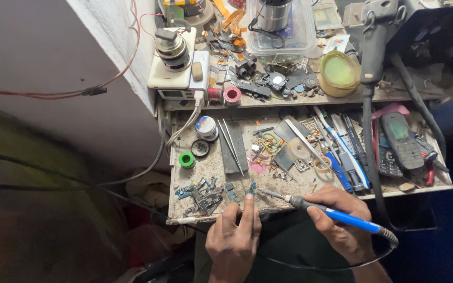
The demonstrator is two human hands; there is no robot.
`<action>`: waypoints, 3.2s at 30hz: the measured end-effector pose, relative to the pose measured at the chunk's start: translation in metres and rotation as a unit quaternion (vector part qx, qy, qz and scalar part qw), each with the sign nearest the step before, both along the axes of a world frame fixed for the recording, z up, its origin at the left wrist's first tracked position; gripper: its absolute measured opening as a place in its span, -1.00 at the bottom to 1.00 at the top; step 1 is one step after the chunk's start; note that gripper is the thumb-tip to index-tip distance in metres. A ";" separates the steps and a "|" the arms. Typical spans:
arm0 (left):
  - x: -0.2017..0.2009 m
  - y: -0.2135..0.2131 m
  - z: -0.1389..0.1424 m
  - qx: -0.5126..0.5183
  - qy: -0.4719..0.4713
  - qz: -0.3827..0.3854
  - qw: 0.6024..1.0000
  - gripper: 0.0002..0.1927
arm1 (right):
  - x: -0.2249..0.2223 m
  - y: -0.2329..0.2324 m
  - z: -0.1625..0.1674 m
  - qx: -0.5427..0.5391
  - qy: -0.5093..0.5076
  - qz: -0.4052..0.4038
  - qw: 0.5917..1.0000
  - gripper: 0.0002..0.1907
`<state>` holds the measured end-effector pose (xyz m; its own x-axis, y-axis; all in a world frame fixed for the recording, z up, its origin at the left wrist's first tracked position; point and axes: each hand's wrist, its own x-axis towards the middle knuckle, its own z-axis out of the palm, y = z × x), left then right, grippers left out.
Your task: The person solders small circuit boards at a cluttered workbench, holding a soldering iron in one hand and applying solder to components on the boards. They use tweezers to position parts, reposition the boards on the bench, and reach for solder wire and other supplies as they work.
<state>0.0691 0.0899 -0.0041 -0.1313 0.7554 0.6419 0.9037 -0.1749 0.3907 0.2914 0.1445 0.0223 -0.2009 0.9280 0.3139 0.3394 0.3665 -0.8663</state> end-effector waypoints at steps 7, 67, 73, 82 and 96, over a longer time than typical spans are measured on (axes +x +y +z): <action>0.002 0.002 0.000 -0.002 0.000 -0.003 1.000 -0.67 | 0.002 0.003 0.000 0.012 -0.015 0.001 1.000 -0.80; 0.005 -0.006 0.007 -0.022 -0.011 -0.008 1.000 -0.66 | 0.001 -0.005 0.009 -0.017 -0.022 -0.006 1.000 -0.79; 0.005 -0.007 0.006 -0.016 -0.005 -0.001 1.000 -0.66 | 0.001 -0.005 0.007 -0.009 -0.013 -0.001 1.000 -0.80; 0.005 -0.011 0.010 -0.030 -0.005 0.004 1.000 -0.67 | 0.010 -0.013 -0.003 -0.091 0.024 -0.050 0.994 -0.69; 0.007 -0.024 0.025 -0.029 -0.039 -0.002 0.999 -0.66 | 0.014 -0.038 -0.020 0.042 0.085 -0.032 0.995 -0.77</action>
